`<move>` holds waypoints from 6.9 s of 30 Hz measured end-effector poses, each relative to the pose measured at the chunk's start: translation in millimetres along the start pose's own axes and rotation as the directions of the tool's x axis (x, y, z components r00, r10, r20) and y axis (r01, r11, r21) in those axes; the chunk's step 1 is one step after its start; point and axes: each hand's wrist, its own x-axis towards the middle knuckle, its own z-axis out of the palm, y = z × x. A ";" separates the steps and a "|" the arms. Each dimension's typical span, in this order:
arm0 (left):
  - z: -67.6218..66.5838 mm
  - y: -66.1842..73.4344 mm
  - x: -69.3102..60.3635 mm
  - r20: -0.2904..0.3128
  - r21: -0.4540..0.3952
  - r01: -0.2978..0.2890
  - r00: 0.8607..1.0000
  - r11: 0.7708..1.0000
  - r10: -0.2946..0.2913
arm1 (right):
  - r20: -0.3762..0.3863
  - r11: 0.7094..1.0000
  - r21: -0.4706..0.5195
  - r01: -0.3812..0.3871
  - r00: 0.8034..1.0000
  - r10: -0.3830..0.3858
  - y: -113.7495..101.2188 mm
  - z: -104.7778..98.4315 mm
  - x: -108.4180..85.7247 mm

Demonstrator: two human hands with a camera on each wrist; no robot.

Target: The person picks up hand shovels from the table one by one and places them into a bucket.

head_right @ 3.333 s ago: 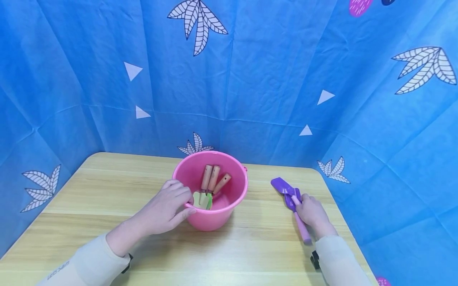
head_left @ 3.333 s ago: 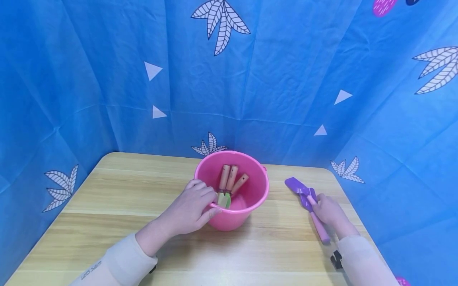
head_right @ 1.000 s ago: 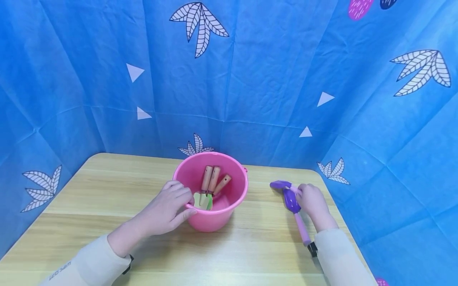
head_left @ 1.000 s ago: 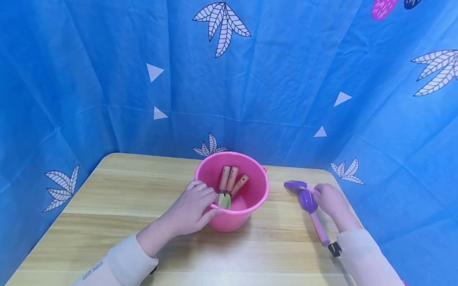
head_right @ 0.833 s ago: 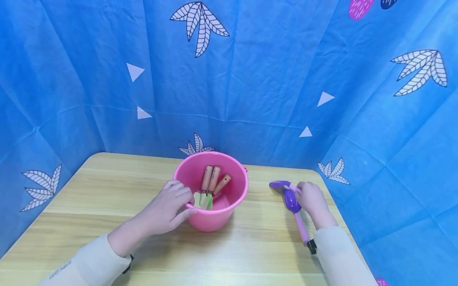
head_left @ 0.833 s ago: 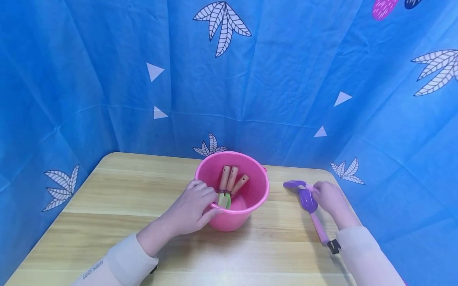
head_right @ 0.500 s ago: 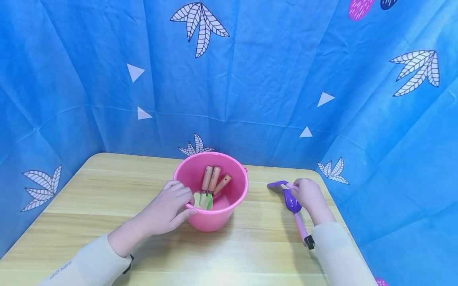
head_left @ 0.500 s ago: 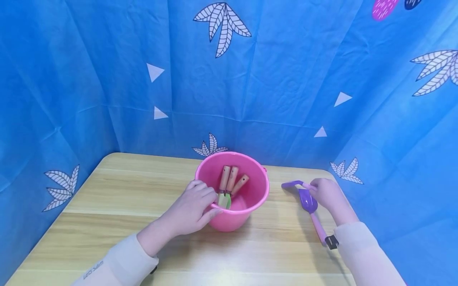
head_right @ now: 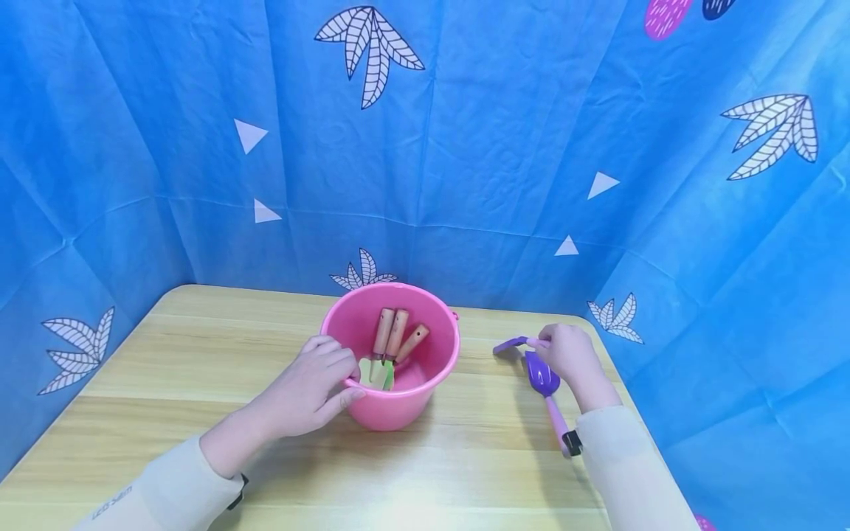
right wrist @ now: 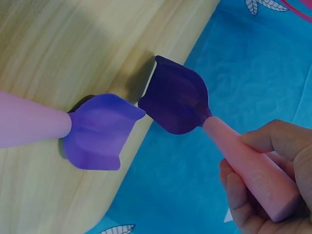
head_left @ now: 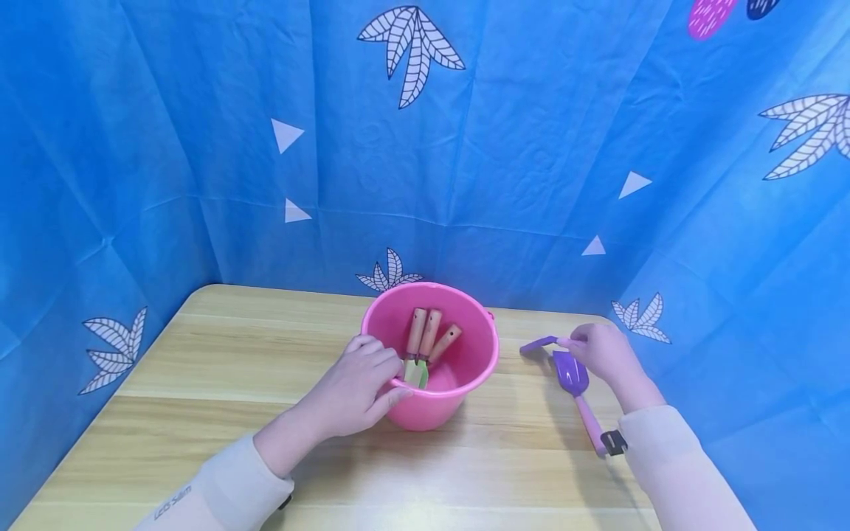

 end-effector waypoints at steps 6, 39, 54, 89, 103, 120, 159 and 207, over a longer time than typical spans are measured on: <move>0.5 0.6 0.5 -0.004 0.000 0.002 1.000 1.000 -0.002 | -0.011 1.000 -0.003 0.014 1.000 -0.014 -2.5 -2.2 1.1; 1.5 0.7 0.8 -0.022 -0.019 0.002 1.000 1.000 -0.003 | -0.002 0.992 -0.049 0.120 0.993 -0.121 -49.9 -56.1 -11.9; 2.9 0.2 1.0 -0.023 -0.012 0.007 1.000 1.000 -0.007 | -0.005 0.983 -0.080 0.166 0.986 -0.167 -75.5 -86.9 -20.5; 2.5 0.7 0.6 -0.020 -0.012 0.004 1.000 1.000 -0.004 | -0.052 0.962 -0.130 0.240 0.967 -0.248 -134.7 -141.1 -46.7; 3.6 -0.6 0.5 -0.043 -0.004 -0.016 0.999 1.000 0.015 | -0.116 0.941 -0.103 0.321 0.936 -0.332 -157.5 -139.3 -56.4; 4.8 -1.5 -0.6 -0.051 0.003 -0.023 0.998 1.000 0.023 | -0.099 0.878 -0.091 0.471 0.873 -0.478 -177.5 -114.4 -58.4; 5.7 4.6 -0.5 -0.051 -0.003 -0.002 0.999 1.000 0.002 | 0.268 0.945 0.092 0.315 0.906 -0.328 -200.1 -43.3 -25.5; 7.0 8.7 -0.3 -0.042 0.020 0.018 0.999 1.000 -0.017 | 0.392 0.917 -0.041 0.397 0.850 -0.351 -210.1 6.9 10.2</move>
